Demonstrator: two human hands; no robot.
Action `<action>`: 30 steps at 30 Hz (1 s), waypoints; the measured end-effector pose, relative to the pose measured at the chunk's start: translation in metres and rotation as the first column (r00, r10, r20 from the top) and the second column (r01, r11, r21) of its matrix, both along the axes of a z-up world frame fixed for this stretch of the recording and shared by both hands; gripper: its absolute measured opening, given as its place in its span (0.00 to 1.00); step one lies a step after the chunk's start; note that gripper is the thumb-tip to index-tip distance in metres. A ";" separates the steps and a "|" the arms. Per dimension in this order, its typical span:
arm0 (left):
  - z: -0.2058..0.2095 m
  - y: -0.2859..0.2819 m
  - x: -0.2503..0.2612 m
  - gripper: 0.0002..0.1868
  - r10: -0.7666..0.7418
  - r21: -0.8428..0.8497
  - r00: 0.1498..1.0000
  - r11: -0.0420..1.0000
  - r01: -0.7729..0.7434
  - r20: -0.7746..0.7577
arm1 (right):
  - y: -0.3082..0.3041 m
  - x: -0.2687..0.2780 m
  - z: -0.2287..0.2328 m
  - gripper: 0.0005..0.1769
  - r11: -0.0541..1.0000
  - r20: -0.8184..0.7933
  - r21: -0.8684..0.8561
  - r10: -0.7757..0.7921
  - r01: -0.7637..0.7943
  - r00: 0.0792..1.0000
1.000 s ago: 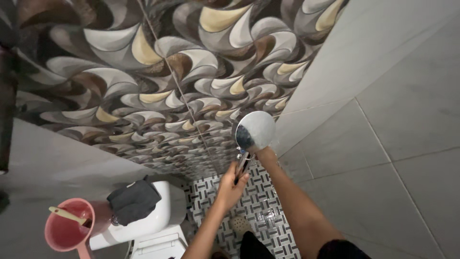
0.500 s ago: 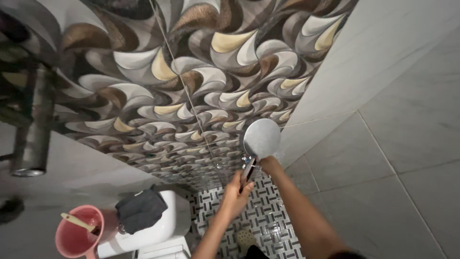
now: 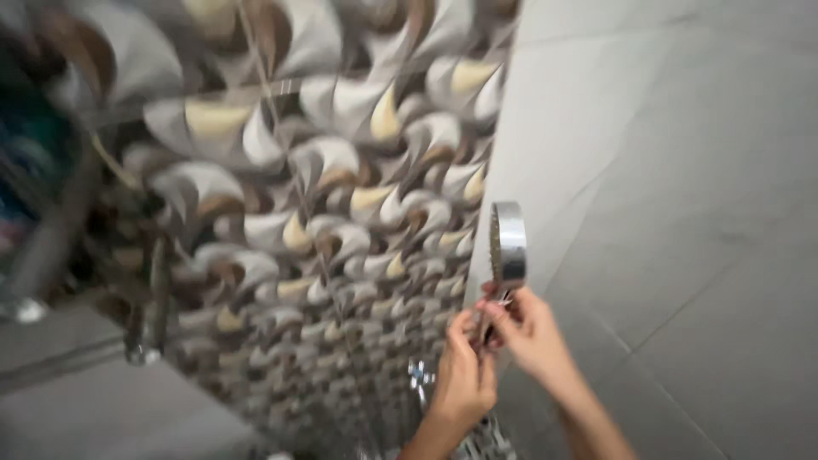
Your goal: The person uses a handheld shower head to rinse a wall and then uses a pink cup and a brush to scrub the wall and a faucet. The person repeatedly dips the brush into the cup and scrubs the wall and faucet area.
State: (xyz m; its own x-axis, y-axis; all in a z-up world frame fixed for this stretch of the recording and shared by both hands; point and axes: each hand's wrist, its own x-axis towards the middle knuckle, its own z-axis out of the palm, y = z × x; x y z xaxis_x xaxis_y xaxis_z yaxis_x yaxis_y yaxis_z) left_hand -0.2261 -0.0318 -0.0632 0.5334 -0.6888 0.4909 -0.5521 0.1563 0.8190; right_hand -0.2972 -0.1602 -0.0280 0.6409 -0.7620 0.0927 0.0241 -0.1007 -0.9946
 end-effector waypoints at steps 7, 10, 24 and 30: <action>0.102 -0.059 0.020 0.11 -0.310 0.062 0.944 0.946 0.318 -0.113 | -0.067 -0.026 0.165 0.37 0.968 0.074 -0.242 0.084 -0.064 0.994; 0.154 -0.094 0.009 0.11 -0.132 -0.070 0.984 0.988 0.141 0.117 | -0.092 -0.014 0.207 0.36 0.916 0.094 -0.402 0.050 -0.008 0.994; 0.317 -0.242 0.081 0.39 -0.038 -0.223 0.963 0.970 0.100 0.267 | -0.241 0.055 0.519 0.16 0.585 0.110 -0.795 -0.118 0.159 0.987; 0.347 -0.238 0.088 0.52 -0.052 -0.211 0.976 0.973 0.098 0.213 | -0.258 0.085 0.535 0.12 0.590 0.040 -0.807 0.006 0.029 0.999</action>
